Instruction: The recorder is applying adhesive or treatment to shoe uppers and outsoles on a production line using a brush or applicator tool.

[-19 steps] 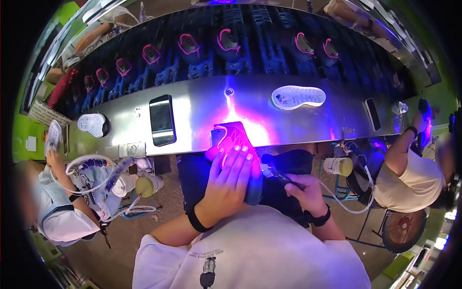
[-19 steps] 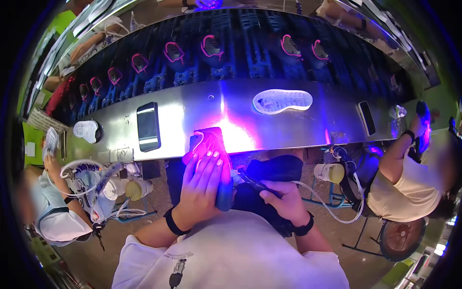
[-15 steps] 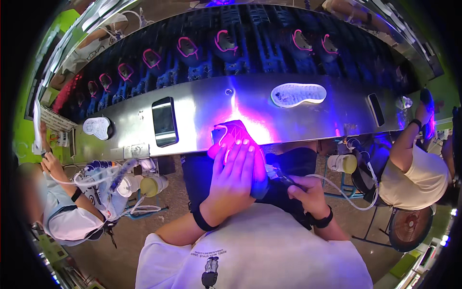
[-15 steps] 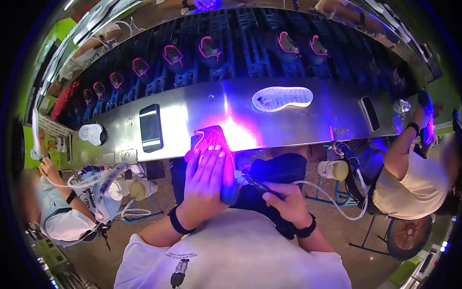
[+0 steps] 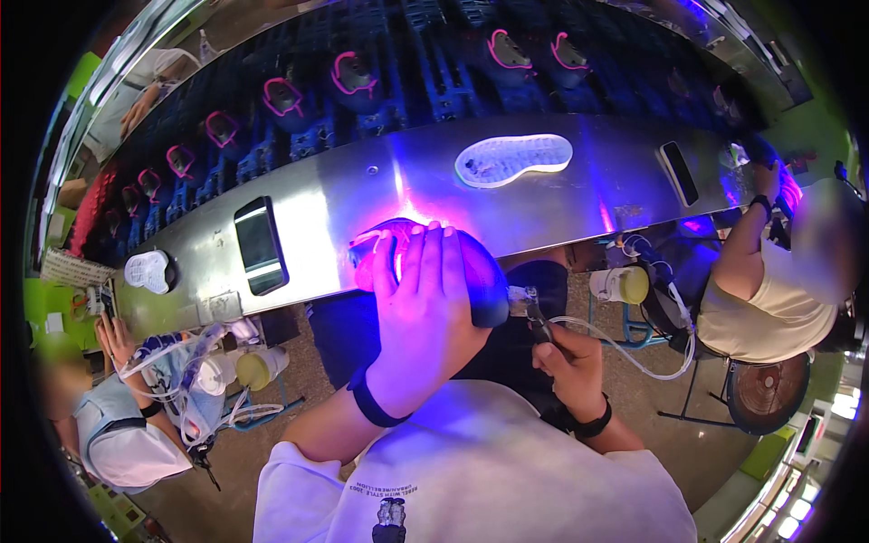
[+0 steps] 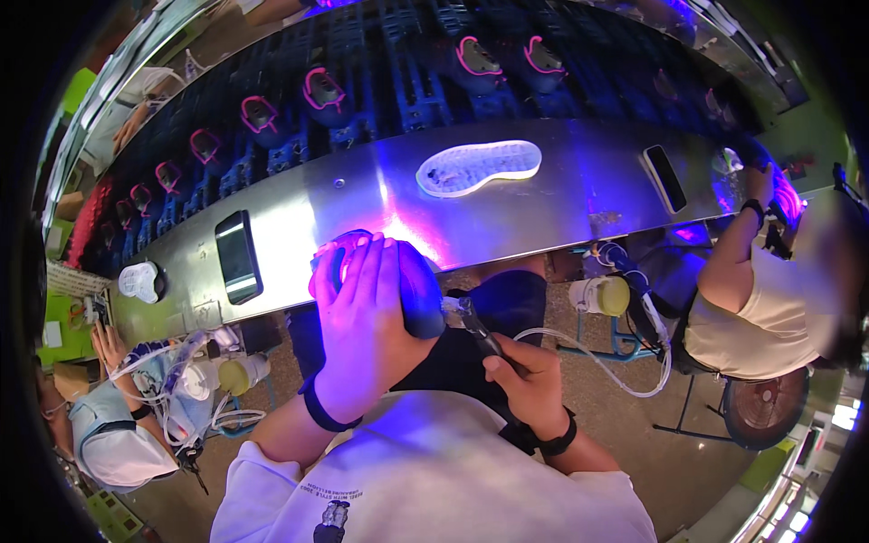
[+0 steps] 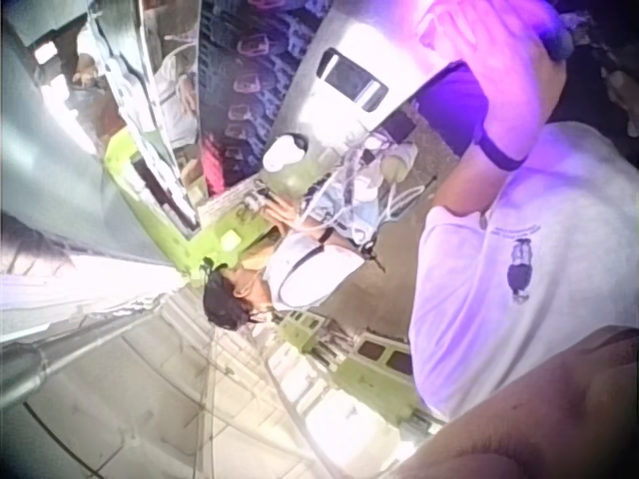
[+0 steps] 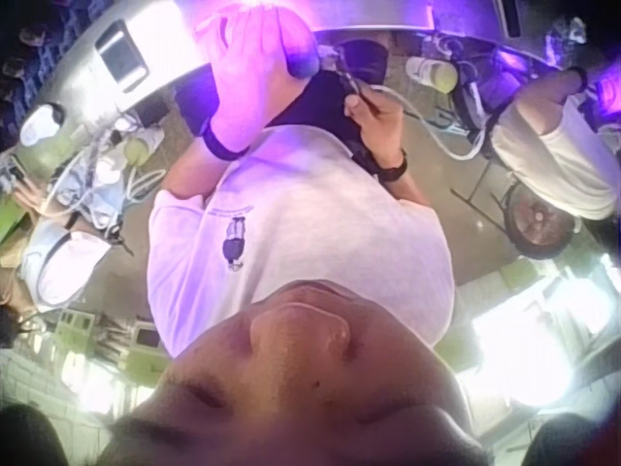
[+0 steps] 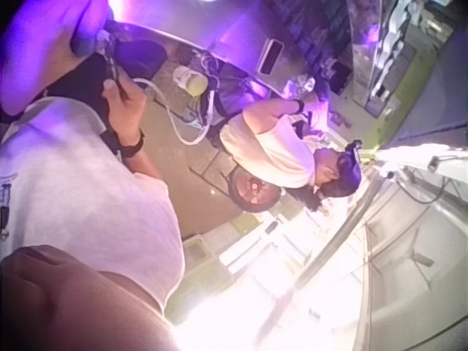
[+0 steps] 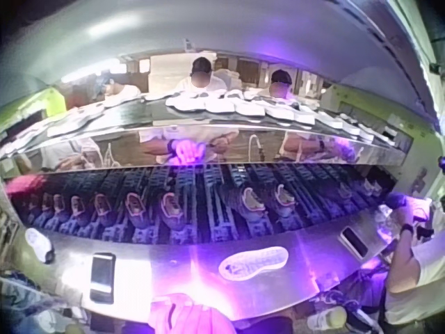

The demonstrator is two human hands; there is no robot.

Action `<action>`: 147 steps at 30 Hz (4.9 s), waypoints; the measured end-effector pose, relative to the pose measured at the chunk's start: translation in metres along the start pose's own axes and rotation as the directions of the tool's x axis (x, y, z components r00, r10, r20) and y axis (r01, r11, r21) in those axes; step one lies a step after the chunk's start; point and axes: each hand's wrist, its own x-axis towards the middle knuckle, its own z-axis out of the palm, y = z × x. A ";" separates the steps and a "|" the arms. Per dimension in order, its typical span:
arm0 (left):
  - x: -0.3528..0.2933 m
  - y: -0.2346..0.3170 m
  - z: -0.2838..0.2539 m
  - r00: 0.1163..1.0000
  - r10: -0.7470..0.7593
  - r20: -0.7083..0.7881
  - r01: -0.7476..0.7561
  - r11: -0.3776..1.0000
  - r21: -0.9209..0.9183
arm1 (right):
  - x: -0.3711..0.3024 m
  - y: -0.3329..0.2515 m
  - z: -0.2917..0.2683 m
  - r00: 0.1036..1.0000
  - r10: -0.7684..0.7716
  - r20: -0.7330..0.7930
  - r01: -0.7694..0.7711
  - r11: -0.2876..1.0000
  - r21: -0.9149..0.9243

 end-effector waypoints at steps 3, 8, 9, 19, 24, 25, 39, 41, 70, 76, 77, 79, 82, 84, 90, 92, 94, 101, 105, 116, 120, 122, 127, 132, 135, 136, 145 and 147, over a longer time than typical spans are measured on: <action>0.012 -0.003 0.002 1.000 -0.006 -0.012 0.006 1.000 0.005 | 0.010 -0.009 0.008 0.991 -0.098 -0.095 0.090 0.992 -0.088; 0.038 -0.015 -0.002 0.996 -0.083 0.026 0.084 0.995 -0.047 | 0.044 -0.049 -0.013 0.960 -0.280 0.006 0.257 0.872 -0.417; 0.041 -0.019 -0.001 0.996 -0.081 0.023 0.083 0.993 -0.085 | 0.052 -0.060 -0.015 0.948 -0.312 0.066 0.304 0.820 -0.486; 0.070 -0.055 -0.002 0.987 -0.149 0.063 0.160 0.959 -0.232 | 0.120 -0.085 -0.007 0.824 -0.512 0.243 0.544 0.596 -0.590; 0.059 -0.074 -0.013 0.980 -0.119 0.158 0.133 0.988 -0.080 | 0.137 -0.059 0.005 0.796 -0.570 0.205 0.576 0.608 -0.546; 0.056 -0.081 -0.017 0.963 -0.094 0.253 0.098 0.995 -0.005 | 0.135 -0.046 0.005 0.893 -0.437 0.110 0.442 0.800 -0.406; 0.004 -0.080 -0.030 0.962 0.068 0.265 0.104 0.805 -0.584 | 0.118 -0.115 0.000 0.916 -0.307 0.259 0.381 0.869 -0.315; 0.008 -0.072 -0.040 0.917 0.069 0.392 0.244 0.682 -0.690 | 0.116 -0.113 -0.002 0.918 -0.269 0.292 0.359 0.877 -0.320; 0.041 -0.033 -0.007 0.583 -0.056 0.811 0.810 -0.043 -0.585 | 0.118 -0.055 -0.045 0.960 -0.239 0.148 0.276 0.899 -0.341; 0.041 -0.052 -0.008 0.681 -0.140 0.719 0.728 0.023 -0.685 | 0.090 -0.056 -0.076 0.931 0.084 0.355 0.031 0.952 -0.305; 0.040 -0.051 -0.006 0.714 -0.195 0.672 0.698 0.122 -0.706 | 0.080 -0.054 -0.084 0.930 0.070 0.360 0.043 0.954 -0.296; 0.041 -0.049 -0.009 0.688 -0.222 0.691 0.724 0.143 -0.675 | 0.076 -0.062 -0.084 0.938 0.104 0.329 -0.003 0.956 -0.293; 0.035 -0.046 -0.011 0.685 -0.223 0.693 0.727 0.145 -0.672 | 0.083 -0.083 -0.071 0.949 0.196 0.246 -0.095 0.924 -0.369; 0.029 -0.049 -0.011 0.715 -0.249 0.653 0.694 0.143 -0.706 | 0.087 -0.082 -0.071 0.955 0.053 0.292 0.057 0.934 -0.353; 0.012 -0.057 -0.014 0.758 -0.259 0.598 0.614 -0.026 -0.789 | 0.069 -0.097 -0.070 0.930 -0.128 0.346 0.301 0.804 -0.513; 0.006 -0.056 -0.015 0.733 -0.276 0.621 0.603 -0.157 -0.782 | 0.064 -0.097 -0.063 0.919 -0.177 0.352 0.341 0.807 -0.483; 0.006 -0.053 -0.025 0.713 -0.285 0.641 0.607 -0.207 -0.767 | 0.063 -0.102 -0.059 0.916 -0.204 0.345 0.371 0.758 -0.536; -0.004 -0.055 -0.044 0.528 -0.132 0.839 0.668 -0.546 -0.507 | 0.072 -0.118 -0.042 0.837 -0.372 0.400 0.544 0.635 -0.548; -0.008 -0.053 -0.045 0.501 -0.053 0.864 0.607 -0.690 -0.394 | 0.078 -0.138 -0.035 0.818 -0.393 0.420 0.574 0.594 -0.563; -0.013 -0.054 -0.011 0.526 0.475 0.706 0.296 -0.880 0.371 | 0.120 -0.133 -0.032 0.775 -0.429 0.465 0.622 0.650 -0.437; -0.014 -0.053 0.010 0.552 0.575 0.604 0.219 -0.799 0.560 | 0.132 -0.119 -0.035 0.805 -0.396 0.441 0.577 0.696 -0.429; -0.008 -0.049 0.011 0.432 0.517 0.739 0.203 -0.854 0.478 | 0.138 -0.109 -0.040 0.818 -0.399 0.414 0.560 0.715 -0.419; -0.005 -0.044 0.016 0.391 0.606 0.693 0.161 -0.786 0.596 | 0.141 -0.082 -0.043 0.802 -0.434 0.409 0.574 0.749 -0.330; 0.010 -0.046 0.001 0.505 0.466 0.726 0.415 -0.869 0.269 | 0.117 -0.050 -0.055 0.872 -0.372 0.319 0.467 0.827 -0.313; 0.021 -0.059 0.010 0.558 0.234 0.796 0.620 -0.755 -0.212 | 0.128 -0.067 -0.050 0.914 -0.299 0.274 0.400 0.780 -0.481; 0.020 -0.065 0.011 0.607 0.141 0.782 0.653 -0.650 -0.389 | 0.134 -0.074 -0.042 0.925 -0.290 0.244 0.379 0.722 -0.579; 0.086 -0.073 -0.032 0.869 -0.050 0.492 0.494 0.056 -0.868 | 0.103 -0.053 -0.011 0.891 -0.423 0.166 0.454 0.802 -0.389; 0.094 -0.092 -0.036 0.839 -0.105 0.535 0.545 0.182 -0.819 | 0.104 -0.044 -0.027 0.872 -0.429 0.235 0.486 0.811 -0.325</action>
